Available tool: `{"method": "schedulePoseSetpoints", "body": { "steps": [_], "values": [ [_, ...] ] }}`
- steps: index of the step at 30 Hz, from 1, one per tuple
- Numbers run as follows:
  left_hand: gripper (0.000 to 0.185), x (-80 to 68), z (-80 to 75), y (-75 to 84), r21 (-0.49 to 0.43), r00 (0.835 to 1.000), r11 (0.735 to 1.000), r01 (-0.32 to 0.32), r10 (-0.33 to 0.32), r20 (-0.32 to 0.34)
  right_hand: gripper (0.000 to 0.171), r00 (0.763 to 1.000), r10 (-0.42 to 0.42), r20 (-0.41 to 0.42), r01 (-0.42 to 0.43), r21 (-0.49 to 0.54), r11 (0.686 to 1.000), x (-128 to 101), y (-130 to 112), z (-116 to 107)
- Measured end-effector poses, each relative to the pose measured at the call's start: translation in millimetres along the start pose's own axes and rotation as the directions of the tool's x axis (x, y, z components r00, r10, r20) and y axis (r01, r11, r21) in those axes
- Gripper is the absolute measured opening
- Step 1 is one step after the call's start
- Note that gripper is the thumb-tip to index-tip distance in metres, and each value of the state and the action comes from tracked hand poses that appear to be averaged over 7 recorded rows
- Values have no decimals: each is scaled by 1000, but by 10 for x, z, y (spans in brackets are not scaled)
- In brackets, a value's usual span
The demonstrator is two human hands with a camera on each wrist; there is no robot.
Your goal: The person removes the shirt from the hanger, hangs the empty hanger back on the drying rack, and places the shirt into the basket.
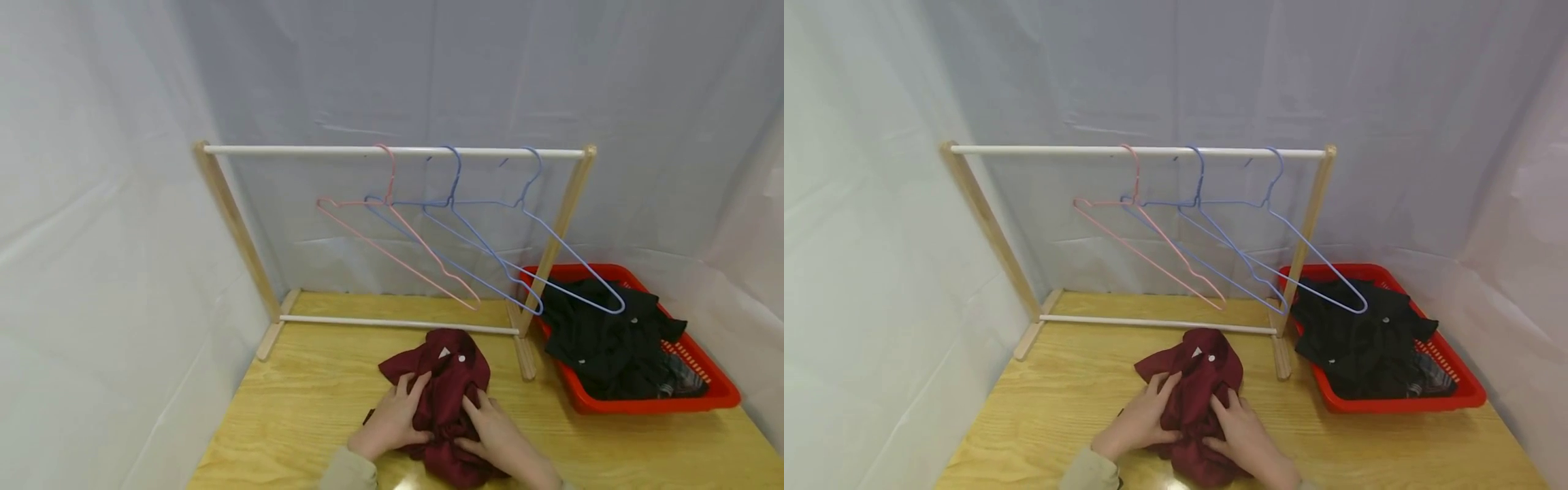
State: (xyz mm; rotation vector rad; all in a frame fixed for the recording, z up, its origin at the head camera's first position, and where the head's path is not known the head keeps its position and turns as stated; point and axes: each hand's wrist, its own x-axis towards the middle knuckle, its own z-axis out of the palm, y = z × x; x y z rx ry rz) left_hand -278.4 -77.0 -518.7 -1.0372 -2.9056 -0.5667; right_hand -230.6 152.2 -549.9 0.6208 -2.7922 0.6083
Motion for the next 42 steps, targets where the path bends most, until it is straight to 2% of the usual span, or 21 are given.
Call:
{"method": "schedulePoseSetpoints", "body": {
  "steps": [3, 6, 11, 14, 16, 21, 24, 26, 29, 33, 39, 42],
  "values": [
    [100, 1, 32, 24, 70, 1000, 997, -12, 14, -28, 63, 999, -14, -37, 12, -36, 999, 19, -35, 14],
    [99, 1, 54, 23, 106, 1000, 994, -5, 7, -20, 63, 999, 38, -4, -38, -31, 999, 34, -66, 4],
    [104, -32, -1, -21, 128, 997, 992, 17, -26, 67, 64, 990, 125, 71, -119, -77, 990, 49, -97, -13],
    [107, -62, -68, -43, 118, 992, 993, 31, -45, 120, 64, 990, 122, 70, -113, -127, 985, 40, -94, -5],
    [107, -69, -87, -48, 110, 992, 994, 25, -38, 123, 63, 994, 99, 51, -90, -160, 983, 34, -83, 9],
    [100, -44, 5, -49, 158, 999, 986, -44, 46, -8, 57, 1000, 0, -12, -2, -186, 983, 49, -72, 40],
    [98, -22, 66, -24, 198, 990, 978, -72, 94, -102, 56, 999, -34, -28, 28, -175, 984, 81, -102, 30],
    [97, -10, 86, 6, 211, 983, 974, -83, 115, -141, 55, 998, -48, -50, 39, -168, 985, 106, -135, 9],
    [96, 13, 77, 67, 213, 976, 972, -97, 134, -169, 56, 989, -83, -121, 58, -196, 979, 126, -177, -43],
    [96, 44, 43, 133, 238, 965, 964, -120, 170, -200, 60, 967, -128, -222, 72, -245, 967, 88, -202, -124],
    [99, 104, -109, 303, 309, 934, 931, -194, 271, -231, 59, 959, -78, -274, 21, -205, 978, -34, -234, -274],
    [100, 138, -188, 409, 326, 924, 916, -233, 313, -219, 64, 942, -71, -329, 6, -196, 981, -109, -232, -326]
  ]
}}
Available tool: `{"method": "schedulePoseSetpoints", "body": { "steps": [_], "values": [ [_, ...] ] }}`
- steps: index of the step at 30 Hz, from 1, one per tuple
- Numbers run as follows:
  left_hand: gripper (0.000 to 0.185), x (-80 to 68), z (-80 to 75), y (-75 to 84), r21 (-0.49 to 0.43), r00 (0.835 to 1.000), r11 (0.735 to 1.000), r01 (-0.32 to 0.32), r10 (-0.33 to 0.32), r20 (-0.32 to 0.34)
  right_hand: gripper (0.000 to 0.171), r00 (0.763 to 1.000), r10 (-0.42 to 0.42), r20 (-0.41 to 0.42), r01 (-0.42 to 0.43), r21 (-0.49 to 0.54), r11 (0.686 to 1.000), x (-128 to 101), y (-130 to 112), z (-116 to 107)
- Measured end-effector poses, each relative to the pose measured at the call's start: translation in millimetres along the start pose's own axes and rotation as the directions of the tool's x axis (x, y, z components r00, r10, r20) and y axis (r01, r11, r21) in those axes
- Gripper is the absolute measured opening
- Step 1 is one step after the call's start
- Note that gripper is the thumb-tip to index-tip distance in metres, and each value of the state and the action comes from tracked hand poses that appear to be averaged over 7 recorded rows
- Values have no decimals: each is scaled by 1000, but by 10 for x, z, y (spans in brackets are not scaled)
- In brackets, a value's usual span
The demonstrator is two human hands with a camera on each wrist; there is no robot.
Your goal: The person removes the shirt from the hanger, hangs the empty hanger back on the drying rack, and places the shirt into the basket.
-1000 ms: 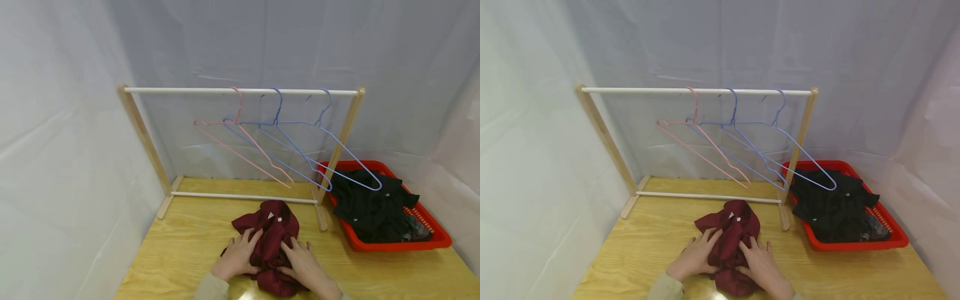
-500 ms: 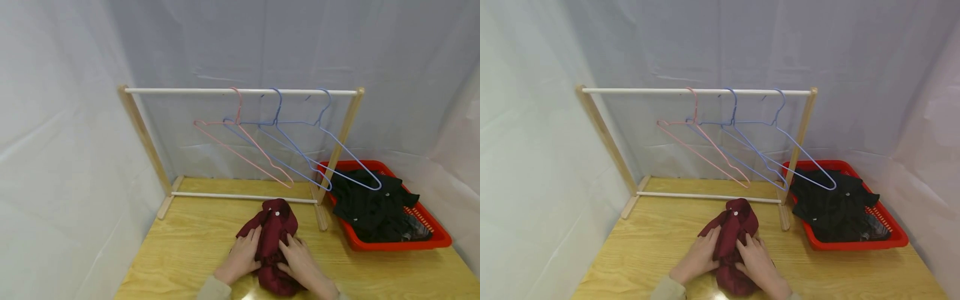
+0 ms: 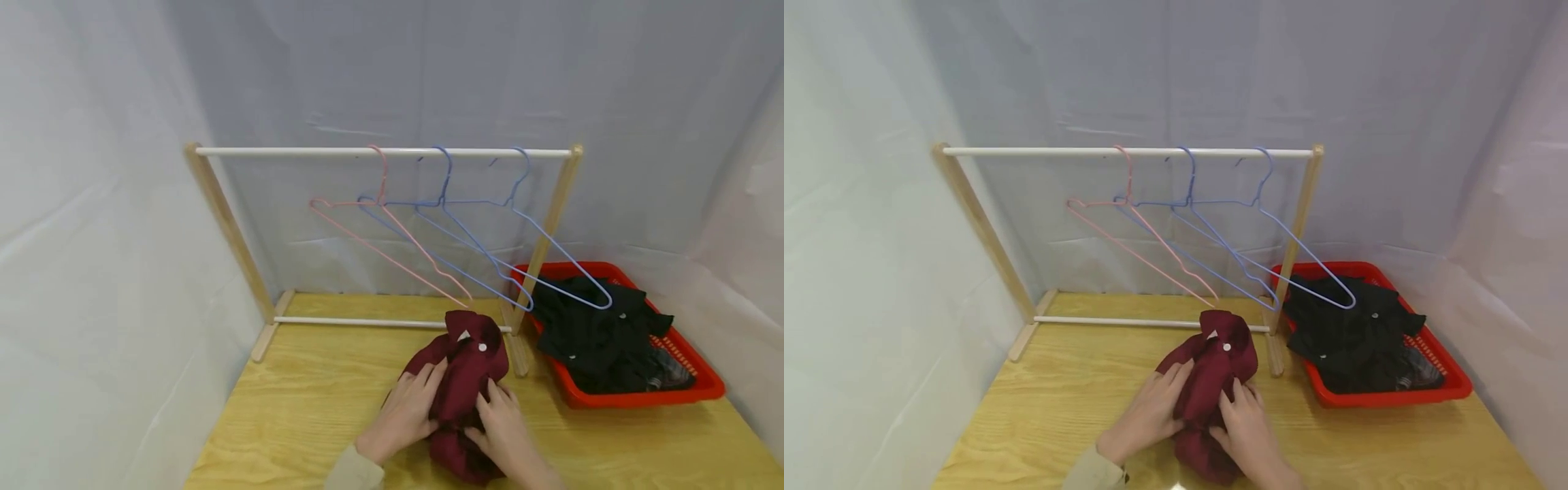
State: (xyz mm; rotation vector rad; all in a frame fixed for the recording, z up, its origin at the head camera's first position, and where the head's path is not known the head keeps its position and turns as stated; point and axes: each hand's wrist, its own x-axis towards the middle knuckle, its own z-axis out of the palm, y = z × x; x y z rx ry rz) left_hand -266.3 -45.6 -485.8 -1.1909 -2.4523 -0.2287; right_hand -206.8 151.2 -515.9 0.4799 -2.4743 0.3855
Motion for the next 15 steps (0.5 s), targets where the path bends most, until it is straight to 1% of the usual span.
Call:
{"method": "schedulePoseSetpoints", "body": {
  "steps": [3, 5, 7, 9, 12, 15],
  "values": [
    [103, 107, -47, 66, -8, 999, 999, -38, 39, 9, 74, 996, 4, -92, -5, -4, 1000, -65, 33, -65],
    [107, 194, -70, 107, -20, 998, 998, -64, 64, 11, 80, 987, 16, -158, -18, -10, 1000, -108, 62, -104],
    [110, 292, -92, 152, -38, 996, 995, -91, 92, 17, 85, 976, 47, -215, -49, -2, 999, -151, 95, -144],
    [111, 396, -119, 207, -46, 992, 991, -123, 124, 23, 85, 963, 89, -255, -88, 15, 996, -198, 135, -179],
    [106, 558, -168, 310, -28, 984, 984, -176, 177, 33, 81, 941, 168, -295, -160, 50, 986, -276, 190, -242],
    [100, 718, -221, 424, -6, 975, 975, -221, 221, 21, 74, 913, 227, -340, -216, 70, 974, -339, 251, -324]
  ]
}}
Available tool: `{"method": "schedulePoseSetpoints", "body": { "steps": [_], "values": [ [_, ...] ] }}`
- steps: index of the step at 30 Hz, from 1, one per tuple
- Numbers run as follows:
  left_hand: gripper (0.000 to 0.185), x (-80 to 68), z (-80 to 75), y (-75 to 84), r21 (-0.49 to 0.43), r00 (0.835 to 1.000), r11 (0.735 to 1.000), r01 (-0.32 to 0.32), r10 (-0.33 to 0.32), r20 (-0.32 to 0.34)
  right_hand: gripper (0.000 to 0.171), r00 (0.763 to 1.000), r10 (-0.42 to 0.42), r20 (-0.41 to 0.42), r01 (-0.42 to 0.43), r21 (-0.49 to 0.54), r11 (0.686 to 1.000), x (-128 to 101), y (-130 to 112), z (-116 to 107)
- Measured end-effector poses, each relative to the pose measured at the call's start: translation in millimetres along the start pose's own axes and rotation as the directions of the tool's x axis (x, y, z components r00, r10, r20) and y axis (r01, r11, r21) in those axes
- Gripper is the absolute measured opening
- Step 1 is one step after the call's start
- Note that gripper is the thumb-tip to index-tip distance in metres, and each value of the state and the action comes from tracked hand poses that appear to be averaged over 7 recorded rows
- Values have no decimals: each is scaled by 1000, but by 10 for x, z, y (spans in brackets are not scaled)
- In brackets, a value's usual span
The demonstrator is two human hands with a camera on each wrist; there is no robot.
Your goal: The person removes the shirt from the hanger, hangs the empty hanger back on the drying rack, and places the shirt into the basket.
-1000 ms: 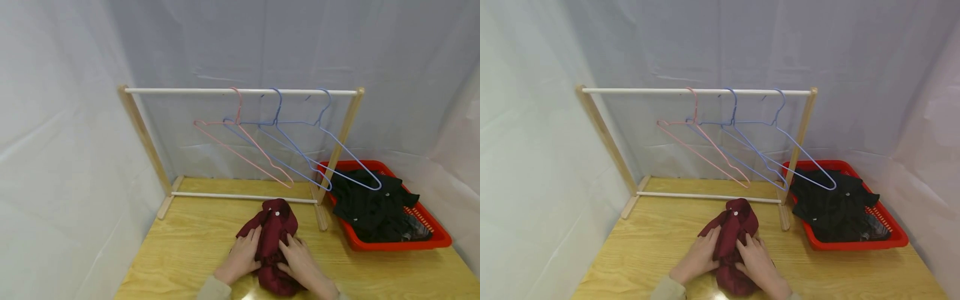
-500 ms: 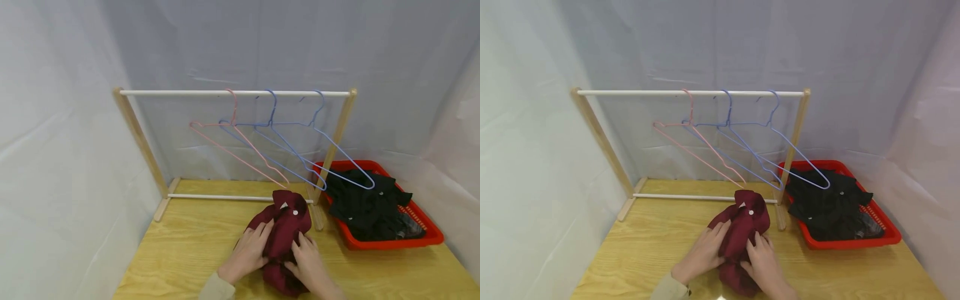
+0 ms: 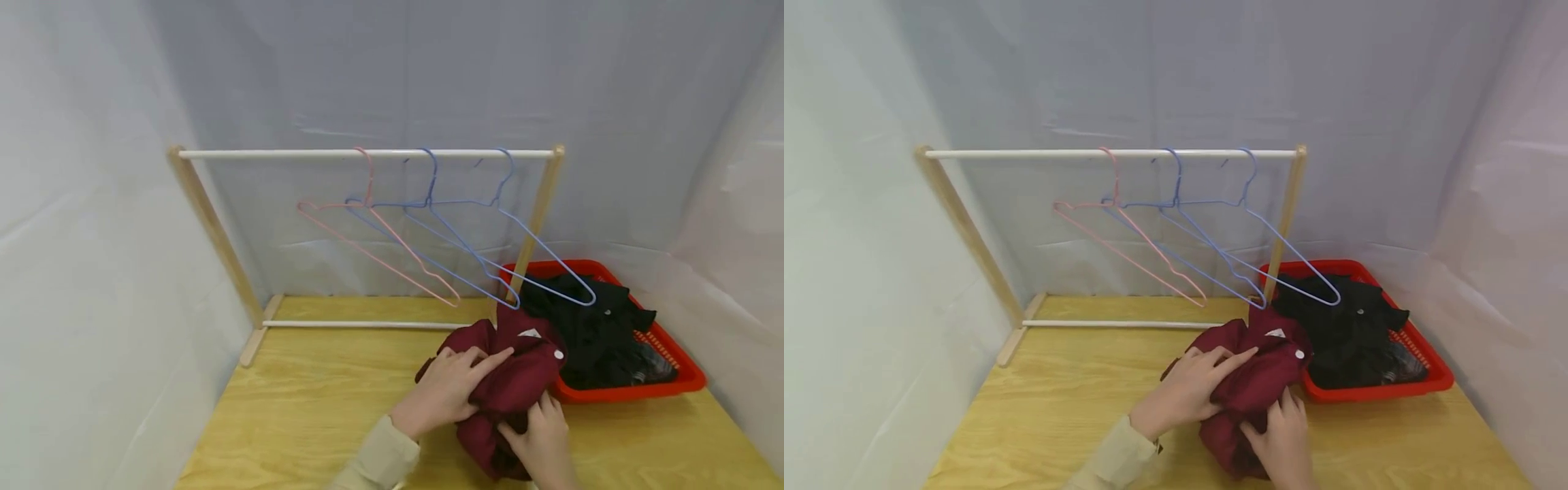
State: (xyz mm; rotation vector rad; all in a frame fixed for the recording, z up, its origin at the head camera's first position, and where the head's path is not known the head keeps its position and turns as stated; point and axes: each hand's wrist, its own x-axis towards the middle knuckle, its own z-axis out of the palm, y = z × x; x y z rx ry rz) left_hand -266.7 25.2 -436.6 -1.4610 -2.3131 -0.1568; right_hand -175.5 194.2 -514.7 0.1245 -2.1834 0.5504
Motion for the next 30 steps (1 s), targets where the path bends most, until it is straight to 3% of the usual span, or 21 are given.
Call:
{"method": "schedulePoseSetpoints", "body": {
  "steps": [6, 13, 19, 30],
  "values": [
    [94, 284, -72, 98, -1, 999, 999, -35, 35, -32, 72, 996, 71, -53, -71, -7, 997, 57, 127, -160],
    [90, 554, -26, 148, -30, 997, 998, -50, 49, -54, 70, 987, 138, -77, -140, -29, 990, 184, 246, -315],
    [91, 801, -8, 177, -92, 995, 994, -63, 56, -82, 70, 984, 121, -129, -130, -59, 990, 314, 367, -457],
    [89, 1166, 119, 293, -161, 998, 987, -20, 12, -55, 67, 991, 96, -90, -108, -141, 984, 591, 635, -722]
  ]
}}
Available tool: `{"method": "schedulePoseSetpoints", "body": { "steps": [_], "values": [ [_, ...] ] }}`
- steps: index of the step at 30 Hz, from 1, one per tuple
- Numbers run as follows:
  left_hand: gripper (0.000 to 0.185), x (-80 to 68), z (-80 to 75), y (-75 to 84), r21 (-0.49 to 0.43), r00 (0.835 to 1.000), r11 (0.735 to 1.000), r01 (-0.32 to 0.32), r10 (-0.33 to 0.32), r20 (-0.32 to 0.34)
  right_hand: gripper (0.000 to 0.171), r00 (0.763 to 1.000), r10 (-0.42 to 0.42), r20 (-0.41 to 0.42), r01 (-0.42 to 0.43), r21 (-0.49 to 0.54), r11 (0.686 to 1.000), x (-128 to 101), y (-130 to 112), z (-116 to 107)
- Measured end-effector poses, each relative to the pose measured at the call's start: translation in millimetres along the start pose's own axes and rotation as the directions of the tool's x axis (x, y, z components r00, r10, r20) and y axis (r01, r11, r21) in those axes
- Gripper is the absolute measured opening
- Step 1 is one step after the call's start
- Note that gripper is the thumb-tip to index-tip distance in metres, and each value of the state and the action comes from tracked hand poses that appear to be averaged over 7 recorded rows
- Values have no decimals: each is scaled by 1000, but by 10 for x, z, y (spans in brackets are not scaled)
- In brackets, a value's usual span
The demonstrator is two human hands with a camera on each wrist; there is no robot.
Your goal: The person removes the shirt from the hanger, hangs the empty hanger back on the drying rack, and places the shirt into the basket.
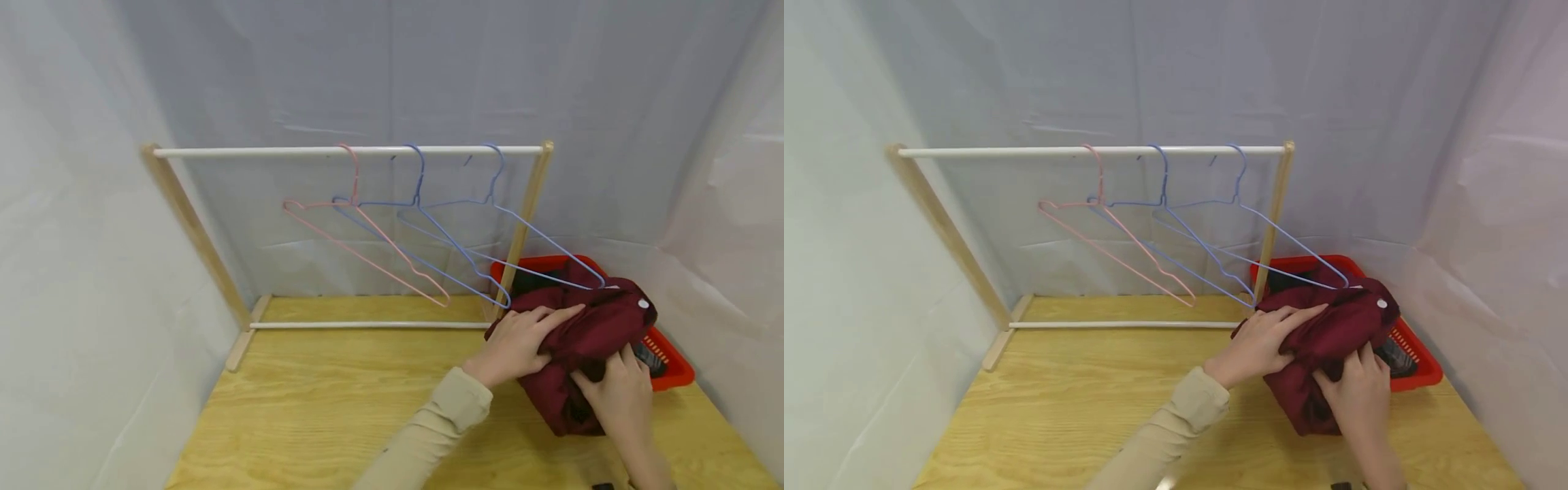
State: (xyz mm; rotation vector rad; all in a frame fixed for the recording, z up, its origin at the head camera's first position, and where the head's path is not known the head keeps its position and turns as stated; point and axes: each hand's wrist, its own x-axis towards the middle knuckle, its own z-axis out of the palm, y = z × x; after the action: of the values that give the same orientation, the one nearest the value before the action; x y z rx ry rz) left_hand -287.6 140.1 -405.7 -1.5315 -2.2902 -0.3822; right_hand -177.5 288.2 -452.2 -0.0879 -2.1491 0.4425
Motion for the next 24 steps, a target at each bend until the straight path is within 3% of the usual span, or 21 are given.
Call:
{"method": "schedulePoseSetpoints", "body": {
  "steps": [4, 9, 12, 16, 18, 21, 24],
  "values": [
    [86, 123, 62, 46, 2, 1000, 1000, 7, -7, 16, 60, 1000, 5, 13, -5, -40, 999, 112, 120, -22],
    [80, 195, 183, 128, 52, 987, 996, 71, -78, 140, 52, 991, 44, 126, -35, -76, 996, 188, 317, 37],
    [75, 188, 255, 157, 97, 970, 990, 100, -119, 213, 33, 956, 108, 273, -80, -111, 991, 213, 448, 107],
    [75, 127, 335, 161, 85, 940, 987, 139, -158, 302, 33, 866, 188, 463, -128, -157, 979, 253, 567, 190],
    [84, 96, 357, 163, 63, 924, 985, 161, -173, 341, 32, 834, 205, 513, -138, -166, 976, 275, 595, 213],
    [103, 69, 355, 170, 55, 904, 984, 167, -175, 389, 35, 815, 209, 541, -138, -169, 976, 295, 624, 232],
    [117, 58, 339, 179, 87, 901, 986, 143, -166, 402, 39, 818, 205, 537, -135, -168, 977, 292, 649, 243]
  ]
}}
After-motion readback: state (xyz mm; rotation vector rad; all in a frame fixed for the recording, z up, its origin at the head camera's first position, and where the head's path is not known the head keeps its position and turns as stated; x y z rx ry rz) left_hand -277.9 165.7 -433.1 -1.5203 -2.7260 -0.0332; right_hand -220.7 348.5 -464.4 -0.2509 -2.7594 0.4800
